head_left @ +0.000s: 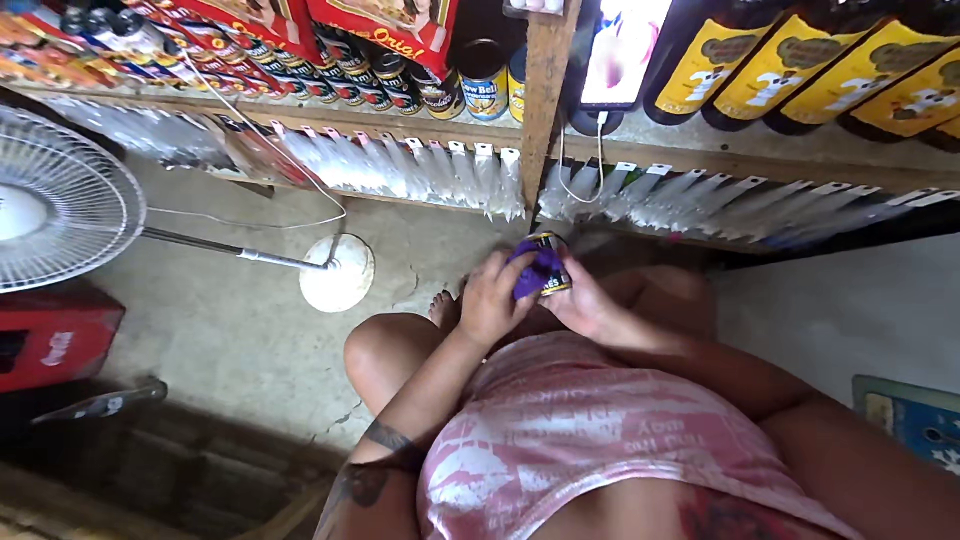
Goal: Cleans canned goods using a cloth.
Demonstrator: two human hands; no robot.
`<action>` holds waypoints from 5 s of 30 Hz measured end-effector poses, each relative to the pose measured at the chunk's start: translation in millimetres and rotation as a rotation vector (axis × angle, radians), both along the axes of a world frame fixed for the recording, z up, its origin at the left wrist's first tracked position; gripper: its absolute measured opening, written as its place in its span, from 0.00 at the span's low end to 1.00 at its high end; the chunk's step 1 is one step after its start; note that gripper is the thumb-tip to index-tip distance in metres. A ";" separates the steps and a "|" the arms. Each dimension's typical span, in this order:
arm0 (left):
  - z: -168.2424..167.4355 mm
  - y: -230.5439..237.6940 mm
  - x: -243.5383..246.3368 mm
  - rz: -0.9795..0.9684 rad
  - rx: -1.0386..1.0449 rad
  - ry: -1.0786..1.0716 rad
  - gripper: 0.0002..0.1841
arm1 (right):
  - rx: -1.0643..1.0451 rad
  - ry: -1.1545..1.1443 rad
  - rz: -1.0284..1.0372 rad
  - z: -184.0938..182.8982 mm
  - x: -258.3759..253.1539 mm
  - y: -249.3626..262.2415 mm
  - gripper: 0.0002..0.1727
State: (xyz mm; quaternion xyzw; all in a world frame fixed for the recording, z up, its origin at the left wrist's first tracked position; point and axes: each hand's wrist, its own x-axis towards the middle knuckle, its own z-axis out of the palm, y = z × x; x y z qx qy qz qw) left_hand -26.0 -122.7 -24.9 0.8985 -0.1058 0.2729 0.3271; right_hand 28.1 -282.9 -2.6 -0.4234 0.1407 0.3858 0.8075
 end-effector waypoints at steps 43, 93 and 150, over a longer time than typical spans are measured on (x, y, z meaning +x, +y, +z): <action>-12.5 -6.5 -2.8 -0.018 0.096 0.015 0.18 | -0.089 0.002 0.017 -5.6 -3.2 -2.3 0.27; -16.3 11.5 3.8 0.120 -0.001 0.106 0.23 | -0.114 0.081 0.034 -3.7 -3.2 -1.8 0.28; -17.9 9.2 0.3 0.063 0.076 0.033 0.21 | -0.183 -0.047 0.092 -1.3 -5.4 -5.4 0.28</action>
